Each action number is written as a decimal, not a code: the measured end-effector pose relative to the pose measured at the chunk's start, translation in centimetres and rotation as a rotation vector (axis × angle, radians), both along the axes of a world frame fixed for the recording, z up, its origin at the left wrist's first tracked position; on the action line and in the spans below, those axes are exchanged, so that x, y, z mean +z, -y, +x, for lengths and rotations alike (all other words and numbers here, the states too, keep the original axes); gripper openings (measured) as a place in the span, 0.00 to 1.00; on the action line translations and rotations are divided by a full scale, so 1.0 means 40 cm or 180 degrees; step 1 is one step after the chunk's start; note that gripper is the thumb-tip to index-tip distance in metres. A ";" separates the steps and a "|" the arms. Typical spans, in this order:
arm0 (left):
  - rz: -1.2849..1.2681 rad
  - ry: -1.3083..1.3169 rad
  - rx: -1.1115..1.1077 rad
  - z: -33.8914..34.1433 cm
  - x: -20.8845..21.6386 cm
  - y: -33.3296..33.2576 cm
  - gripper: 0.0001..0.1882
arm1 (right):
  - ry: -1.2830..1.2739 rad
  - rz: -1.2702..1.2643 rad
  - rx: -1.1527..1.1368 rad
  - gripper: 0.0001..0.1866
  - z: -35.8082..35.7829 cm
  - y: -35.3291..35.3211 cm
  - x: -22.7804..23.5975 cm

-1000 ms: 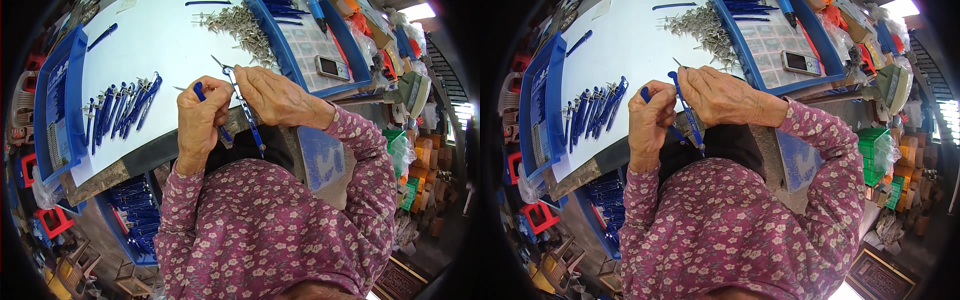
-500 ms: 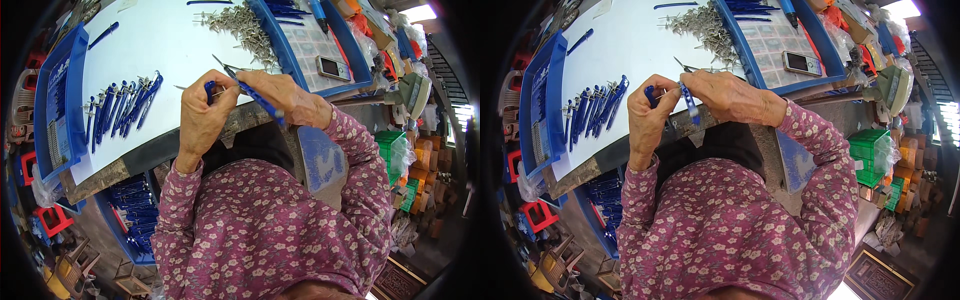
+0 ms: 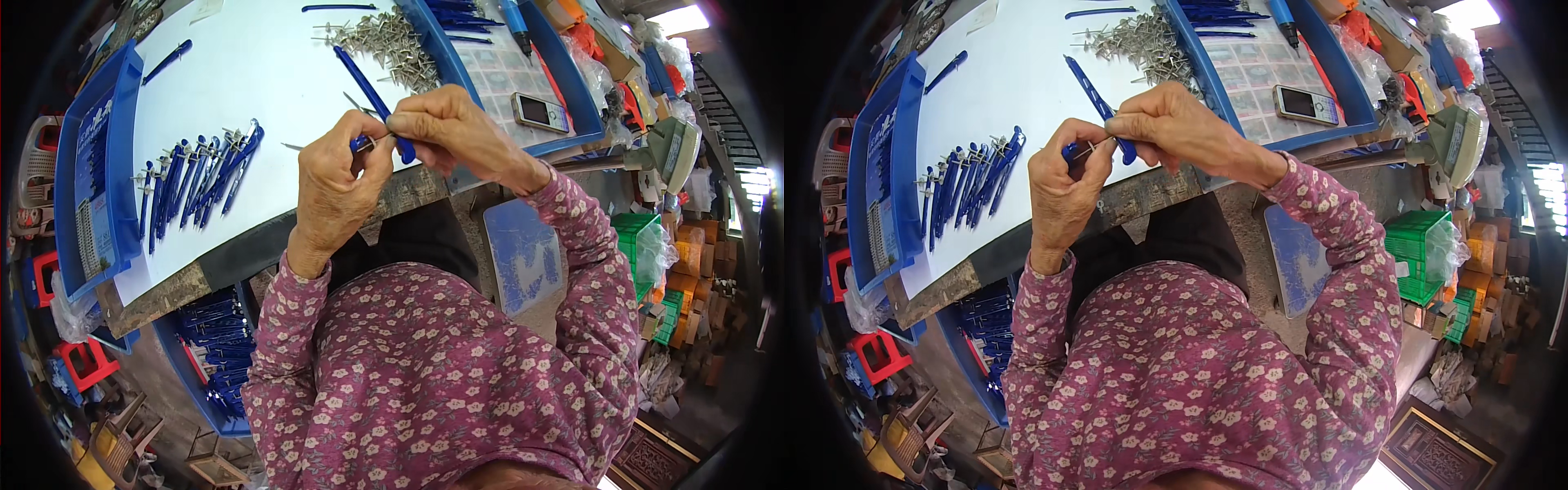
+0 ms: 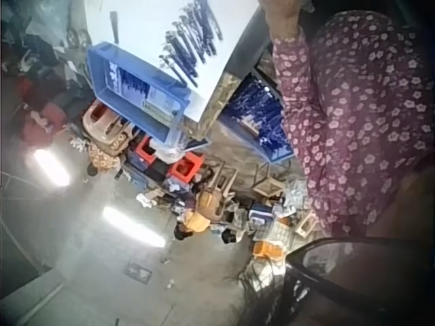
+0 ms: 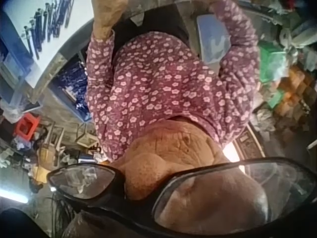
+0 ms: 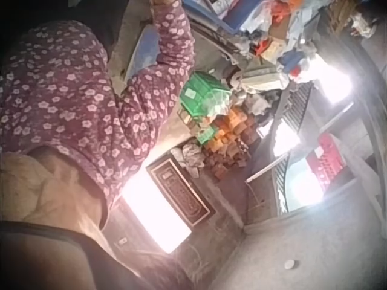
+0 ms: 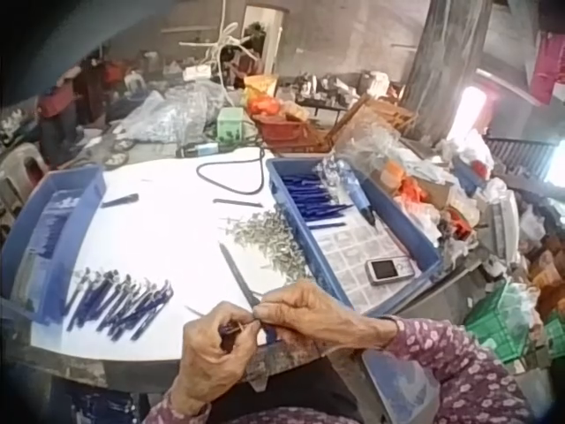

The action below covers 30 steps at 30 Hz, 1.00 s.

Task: Assembling blue plastic clips by inserting a metal spring between two plastic parts.

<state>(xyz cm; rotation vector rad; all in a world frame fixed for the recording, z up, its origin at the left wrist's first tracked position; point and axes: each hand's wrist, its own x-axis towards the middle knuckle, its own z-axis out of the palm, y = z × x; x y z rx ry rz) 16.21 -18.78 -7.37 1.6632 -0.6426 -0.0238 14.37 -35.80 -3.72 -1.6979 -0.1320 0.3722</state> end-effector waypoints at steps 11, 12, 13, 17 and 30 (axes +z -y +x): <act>-0.0205 -0.0065 0.0309 0.031 0.014 0.014 0.03 | 0.0990 -0.0617 -0.0711 0.11 0.018 -0.045 0.004; -0.0309 -0.0076 0.0348 0.031 0.016 0.014 0.03 | 0.1128 -0.0770 -0.0677 0.10 0.012 -0.049 0.005; -0.0313 -0.0074 0.0347 0.033 0.016 0.013 0.03 | 0.1271 -0.0925 -0.0645 0.09 0.009 -0.051 0.005; -0.0224 -0.0060 0.0320 0.045 0.011 0.001 0.04 | 0.1776 -0.1707 -0.0258 0.12 0.003 -0.038 0.020; -0.0144 -0.0230 -0.0140 0.057 0.055 -0.027 0.03 | 0.2093 -0.1696 0.0679 0.07 0.032 -0.014 0.076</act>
